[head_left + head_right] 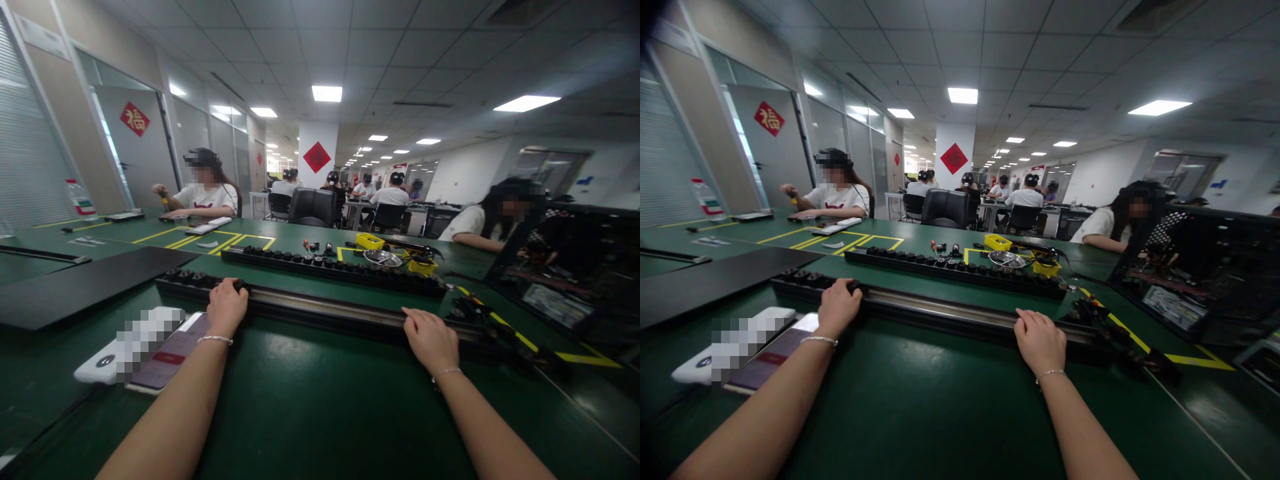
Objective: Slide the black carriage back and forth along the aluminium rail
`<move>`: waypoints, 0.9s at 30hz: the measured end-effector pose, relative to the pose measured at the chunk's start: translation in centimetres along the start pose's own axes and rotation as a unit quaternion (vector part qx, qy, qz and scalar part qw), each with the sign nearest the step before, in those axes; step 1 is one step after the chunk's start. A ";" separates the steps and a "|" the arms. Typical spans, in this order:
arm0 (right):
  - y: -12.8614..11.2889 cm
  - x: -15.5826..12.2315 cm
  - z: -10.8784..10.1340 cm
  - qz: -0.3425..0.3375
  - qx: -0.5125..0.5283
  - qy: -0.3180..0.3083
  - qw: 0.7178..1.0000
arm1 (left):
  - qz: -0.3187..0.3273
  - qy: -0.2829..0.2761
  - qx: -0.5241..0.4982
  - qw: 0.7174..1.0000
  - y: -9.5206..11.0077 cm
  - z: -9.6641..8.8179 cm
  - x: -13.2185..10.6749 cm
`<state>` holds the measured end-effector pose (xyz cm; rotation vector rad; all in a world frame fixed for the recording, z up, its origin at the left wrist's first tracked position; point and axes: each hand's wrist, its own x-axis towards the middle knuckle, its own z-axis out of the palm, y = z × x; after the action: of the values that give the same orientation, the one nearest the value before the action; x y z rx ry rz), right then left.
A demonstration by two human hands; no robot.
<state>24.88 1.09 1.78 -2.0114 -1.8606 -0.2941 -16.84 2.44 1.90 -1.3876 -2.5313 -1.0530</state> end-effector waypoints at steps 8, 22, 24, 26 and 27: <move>0.0 0.0 0.1 0.000 -0.004 0.003 1.000 | 0.008 -0.007 0.005 1.000 -0.1 0.0 0.2; 0.1 0.1 0.3 -0.002 -0.010 0.017 1.000 | 0.026 -0.008 0.020 0.999 -0.7 0.9 0.8; 0.0 0.0 0.3 -0.003 -0.008 0.017 1.000 | 0.025 -0.009 0.023 0.999 -0.7 0.9 0.8; 0.0 0.0 0.2 -0.002 -0.007 0.015 1.000 | 0.024 -0.009 0.025 0.999 -0.7 0.9 0.9; 0.0 0.0 0.2 -0.001 -0.006 0.014 1.000 | 0.024 -0.009 0.025 0.999 -0.7 0.9 0.9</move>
<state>24.87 1.17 1.59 -2.0027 -1.8471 -0.3327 -17.69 3.33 1.16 -1.4438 -2.5058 -0.9661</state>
